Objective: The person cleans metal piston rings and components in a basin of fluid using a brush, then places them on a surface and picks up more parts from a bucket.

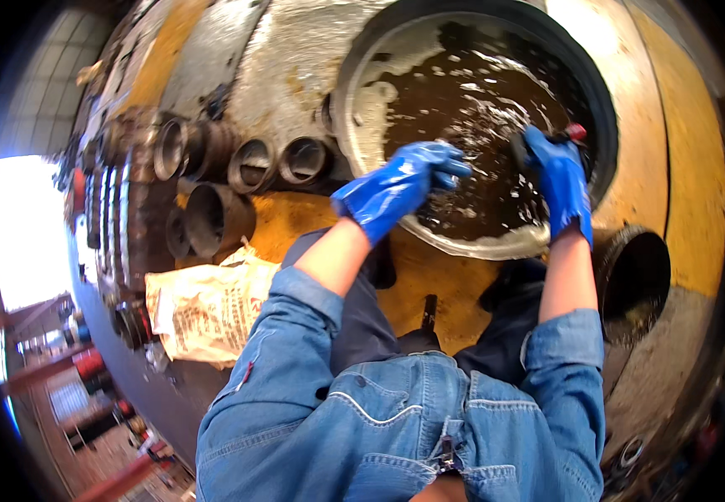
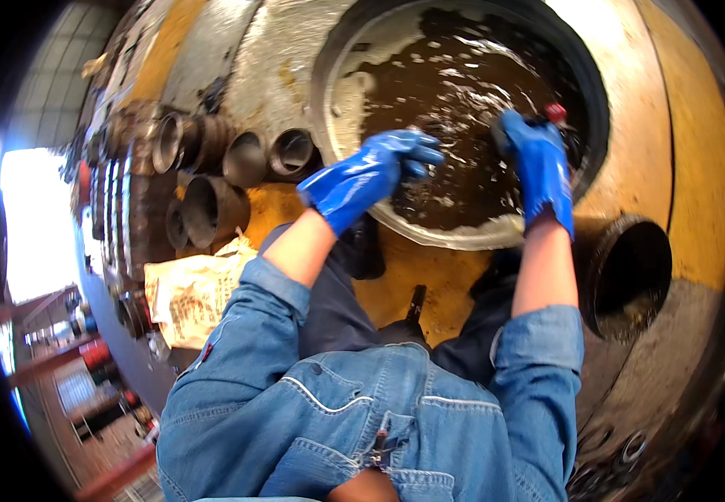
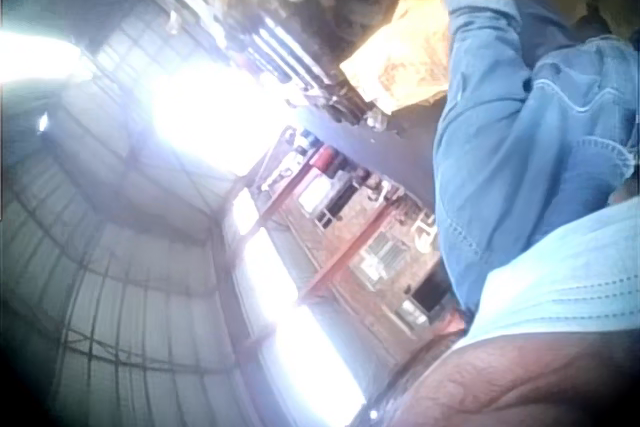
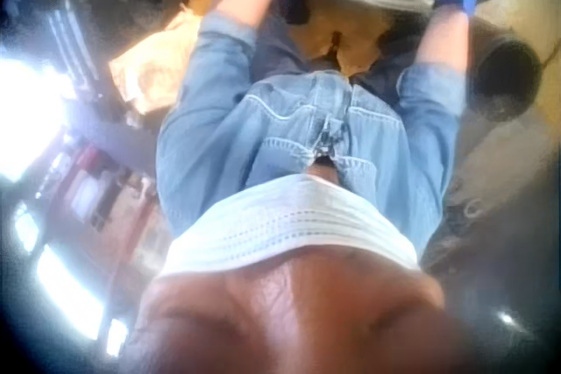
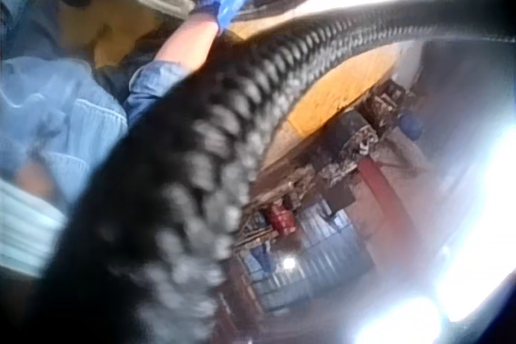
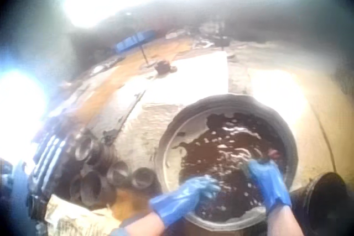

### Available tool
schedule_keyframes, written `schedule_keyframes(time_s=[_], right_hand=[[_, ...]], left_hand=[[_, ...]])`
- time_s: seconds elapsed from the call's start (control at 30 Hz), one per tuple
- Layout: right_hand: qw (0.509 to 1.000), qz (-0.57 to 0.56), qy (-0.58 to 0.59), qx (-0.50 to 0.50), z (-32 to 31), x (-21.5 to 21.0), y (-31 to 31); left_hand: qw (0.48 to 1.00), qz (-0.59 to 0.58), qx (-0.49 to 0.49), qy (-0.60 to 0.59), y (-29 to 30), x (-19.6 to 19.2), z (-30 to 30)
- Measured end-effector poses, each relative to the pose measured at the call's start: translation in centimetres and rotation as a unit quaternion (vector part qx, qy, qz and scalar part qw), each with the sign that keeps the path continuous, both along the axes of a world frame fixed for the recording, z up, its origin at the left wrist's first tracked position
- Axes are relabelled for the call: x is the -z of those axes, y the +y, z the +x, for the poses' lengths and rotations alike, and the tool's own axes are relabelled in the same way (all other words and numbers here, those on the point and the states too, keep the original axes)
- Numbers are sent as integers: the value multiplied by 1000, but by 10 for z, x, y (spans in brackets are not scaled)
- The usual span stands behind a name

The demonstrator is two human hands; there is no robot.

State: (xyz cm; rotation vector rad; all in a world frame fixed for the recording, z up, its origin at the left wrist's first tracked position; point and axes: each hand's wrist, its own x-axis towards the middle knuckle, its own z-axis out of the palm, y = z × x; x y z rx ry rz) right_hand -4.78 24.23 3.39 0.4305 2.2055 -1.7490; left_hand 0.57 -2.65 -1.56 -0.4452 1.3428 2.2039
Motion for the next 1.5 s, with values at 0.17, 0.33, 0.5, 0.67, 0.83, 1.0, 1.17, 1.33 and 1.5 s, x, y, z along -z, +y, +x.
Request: schedule_keyframes(time_s=[0.17,0.33,0.5,0.67,0.83,1.0,1.17,1.33,1.5], right_hand=[[981,-172,18,-92,-2,-3,-31],[983,63,25,-172,10,-51,-73],[992,21,-32,-119,-1,-29,-48],[973,-163,40,-158,0,-38,-61],[980,77,-59,-175,-10,-29,-77],[978,171,-71,-101,-20,16,-50],[963,229,-75,-122,-11,38,-24],[988,102,-115,-22,-10,15,-15],[983,172,-61,28,-10,-5,-7]], left_hand=[[983,-152,-55,92,-15,-10,7],[985,-169,11,39,-3,-58,14],[986,-145,-41,74,-13,-29,18],[985,-129,-14,110,-13,-22,13],[983,-141,0,118,-13,-14,11],[986,-137,11,91,-9,-32,13],[975,-196,102,14,10,-45,6],[995,-74,57,21,8,-25,-5],[989,-57,43,131,13,7,0]])
